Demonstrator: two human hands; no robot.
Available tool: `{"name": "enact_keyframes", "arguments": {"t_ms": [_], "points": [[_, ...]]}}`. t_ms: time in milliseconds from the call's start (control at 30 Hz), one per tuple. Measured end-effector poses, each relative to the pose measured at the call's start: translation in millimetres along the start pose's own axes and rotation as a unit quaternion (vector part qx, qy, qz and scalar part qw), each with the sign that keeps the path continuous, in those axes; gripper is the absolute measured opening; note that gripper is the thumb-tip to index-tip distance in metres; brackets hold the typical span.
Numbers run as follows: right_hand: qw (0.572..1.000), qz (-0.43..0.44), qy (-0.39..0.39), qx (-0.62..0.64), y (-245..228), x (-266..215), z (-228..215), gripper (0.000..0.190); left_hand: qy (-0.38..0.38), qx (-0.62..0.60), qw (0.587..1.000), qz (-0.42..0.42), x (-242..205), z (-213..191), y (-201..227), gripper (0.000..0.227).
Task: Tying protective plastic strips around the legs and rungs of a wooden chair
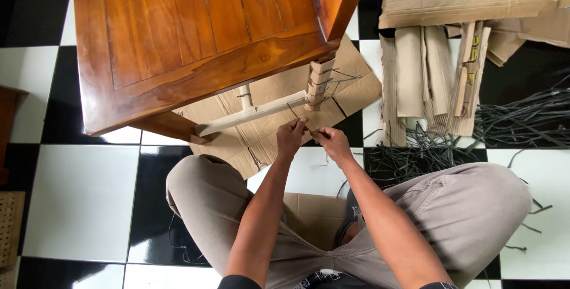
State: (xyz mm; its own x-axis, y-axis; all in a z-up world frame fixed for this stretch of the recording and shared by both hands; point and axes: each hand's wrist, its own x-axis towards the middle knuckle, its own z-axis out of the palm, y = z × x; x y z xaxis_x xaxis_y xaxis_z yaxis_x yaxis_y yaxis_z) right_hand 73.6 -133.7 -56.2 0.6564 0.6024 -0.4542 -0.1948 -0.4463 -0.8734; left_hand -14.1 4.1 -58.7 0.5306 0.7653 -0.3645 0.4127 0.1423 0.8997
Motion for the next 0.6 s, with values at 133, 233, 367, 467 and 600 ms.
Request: {"name": "enact_keyframes", "arguments": {"t_ms": [133,233,367,467,600], "points": [[0.999,0.028,-0.016,0.023,6.2,11.1,10.4,0.024,0.027,0.048,0.995,0.08,-2.4,-13.4,14.8,0.023],[0.996,0.067,-0.013,0.057,5.4,6.8,14.9,0.028,0.112,0.167,0.947,0.252,-7.8,-26.1,49.7,0.017],[0.991,0.122,0.009,0.054,14.0,0.4,16.1,0.02,0.094,0.232,0.919,0.306,12.6,-41.8,58.3,0.03],[0.99,0.134,0.024,0.031,-0.4,-7.2,18.6,0.016,0.061,0.336,0.871,0.353,38.1,-44.7,42.2,0.047],[0.986,0.158,0.036,0.037,-6.1,-2.2,26.2,0.017,-0.018,0.503,0.795,0.338,44.9,-47.7,45.5,0.072]]}}
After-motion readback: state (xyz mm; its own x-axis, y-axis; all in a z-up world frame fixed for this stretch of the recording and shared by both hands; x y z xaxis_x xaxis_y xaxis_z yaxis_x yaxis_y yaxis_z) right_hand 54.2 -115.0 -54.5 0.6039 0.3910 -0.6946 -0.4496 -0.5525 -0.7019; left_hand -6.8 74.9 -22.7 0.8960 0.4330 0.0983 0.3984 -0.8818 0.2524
